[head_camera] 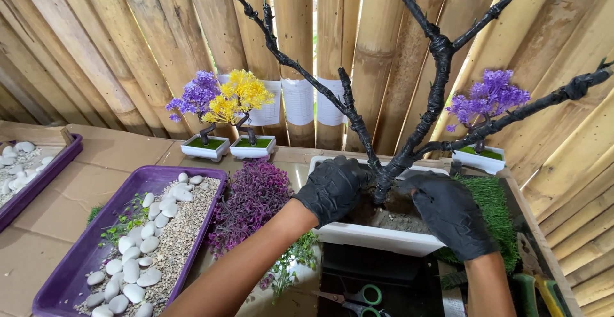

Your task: Securing the base of an artificial tree by compacting the sand in its pot with hands.

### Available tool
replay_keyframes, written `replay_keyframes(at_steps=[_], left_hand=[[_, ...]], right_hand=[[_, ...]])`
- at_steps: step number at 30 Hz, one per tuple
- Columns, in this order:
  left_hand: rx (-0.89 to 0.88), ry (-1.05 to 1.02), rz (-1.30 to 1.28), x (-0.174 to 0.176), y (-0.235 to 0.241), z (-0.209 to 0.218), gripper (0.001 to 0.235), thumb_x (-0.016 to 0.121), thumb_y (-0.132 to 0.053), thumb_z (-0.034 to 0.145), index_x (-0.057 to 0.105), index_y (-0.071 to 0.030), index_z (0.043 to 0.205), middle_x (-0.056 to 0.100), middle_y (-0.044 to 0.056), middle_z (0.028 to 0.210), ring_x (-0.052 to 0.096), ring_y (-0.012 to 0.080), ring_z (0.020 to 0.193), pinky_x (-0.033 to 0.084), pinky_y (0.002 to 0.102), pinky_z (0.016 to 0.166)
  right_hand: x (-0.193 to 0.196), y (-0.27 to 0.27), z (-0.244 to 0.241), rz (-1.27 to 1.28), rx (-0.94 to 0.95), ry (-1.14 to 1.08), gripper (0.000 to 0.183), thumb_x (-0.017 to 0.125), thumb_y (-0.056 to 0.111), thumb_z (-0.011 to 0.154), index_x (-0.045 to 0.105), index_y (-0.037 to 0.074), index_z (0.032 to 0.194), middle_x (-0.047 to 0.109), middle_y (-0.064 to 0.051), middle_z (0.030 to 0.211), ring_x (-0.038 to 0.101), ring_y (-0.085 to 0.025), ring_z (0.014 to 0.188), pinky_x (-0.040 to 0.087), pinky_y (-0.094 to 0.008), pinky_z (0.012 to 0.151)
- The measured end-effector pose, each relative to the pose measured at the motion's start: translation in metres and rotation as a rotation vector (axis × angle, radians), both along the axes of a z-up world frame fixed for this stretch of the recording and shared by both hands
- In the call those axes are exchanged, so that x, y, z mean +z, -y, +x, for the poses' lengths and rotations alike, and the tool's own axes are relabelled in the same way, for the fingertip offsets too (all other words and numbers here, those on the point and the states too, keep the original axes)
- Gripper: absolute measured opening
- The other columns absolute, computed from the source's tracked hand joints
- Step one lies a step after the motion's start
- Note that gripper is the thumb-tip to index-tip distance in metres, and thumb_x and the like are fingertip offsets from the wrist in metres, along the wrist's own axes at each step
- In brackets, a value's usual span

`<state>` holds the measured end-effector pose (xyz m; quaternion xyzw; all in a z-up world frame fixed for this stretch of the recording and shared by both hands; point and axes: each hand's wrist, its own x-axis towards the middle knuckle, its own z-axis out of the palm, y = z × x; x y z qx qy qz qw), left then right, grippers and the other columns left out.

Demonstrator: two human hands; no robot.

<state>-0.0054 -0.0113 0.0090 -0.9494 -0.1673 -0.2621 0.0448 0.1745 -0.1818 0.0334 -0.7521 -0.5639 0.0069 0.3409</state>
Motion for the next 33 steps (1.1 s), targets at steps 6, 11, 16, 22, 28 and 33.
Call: replay_keyframes(at_steps=[6,11,16,22,28,33], left_hand=[[-0.047,0.161,-0.145,0.029,0.014,-0.022,0.01,0.071,-0.025,0.083,0.069,-0.018,0.089,0.064,0.01,0.089,0.067,0.0369,0.084,0.06,0.046,0.068],[-0.06,0.23,-0.329,0.017,-0.002,-0.033,0.008,0.064,-0.021,0.087,0.067,-0.024,0.093,0.064,0.005,0.09,0.065,0.0355,0.091,0.06,0.045,0.075],[-0.125,0.205,-0.459,0.017,-0.009,-0.033,0.016,0.06,-0.013,0.086,0.066,-0.025,0.095,0.064,0.007,0.089,0.066,0.0377,0.093,0.06,0.046,0.078],[-0.162,0.25,-0.652,0.011,-0.014,-0.032,0.014,0.061,-0.014,0.084,0.066,-0.023,0.094,0.066,0.009,0.088,0.065,0.0407,0.094,0.059,0.049,0.079],[-0.094,0.226,-0.575,0.002,-0.02,-0.027,0.01,0.066,-0.017,0.083,0.064,-0.023,0.09,0.066,0.007,0.084,0.068,0.0359,0.091,0.059,0.048,0.082],[-0.069,0.212,-0.414,-0.007,-0.018,-0.024,0.01,0.068,-0.018,0.077,0.065,-0.021,0.087,0.065,0.007,0.083,0.068,0.0335,0.089,0.06,0.044,0.08]], right_hand=[[-0.004,-0.005,-0.008,-0.034,-0.028,0.042,0.044,0.069,0.038,0.094,0.07,0.014,0.13,0.072,-0.024,0.119,0.063,-0.048,0.116,0.056,-0.06,0.1],[-0.045,-0.012,0.017,0.037,-0.025,0.247,0.035,0.07,0.043,0.09,0.075,0.026,0.12,0.077,-0.008,0.113,0.066,-0.033,0.117,0.054,-0.044,0.104],[-0.058,-0.015,0.024,0.031,-0.083,0.311,0.033,0.071,0.047,0.087,0.076,0.03,0.114,0.078,-0.003,0.11,0.067,-0.026,0.117,0.053,-0.039,0.106],[-0.027,-0.013,0.007,-0.232,-0.085,0.318,0.039,0.066,0.038,0.088,0.073,0.028,0.125,0.08,-0.007,0.107,0.069,-0.033,0.114,0.056,-0.046,0.103],[-0.007,-0.011,-0.007,-0.296,-0.113,0.25,0.038,0.061,0.04,0.094,0.072,0.027,0.128,0.08,-0.008,0.109,0.069,-0.034,0.115,0.054,-0.047,0.106],[-0.004,-0.011,-0.01,-0.321,-0.133,0.184,0.039,0.064,0.035,0.092,0.073,0.026,0.128,0.08,-0.012,0.11,0.07,-0.037,0.113,0.058,-0.047,0.101]])
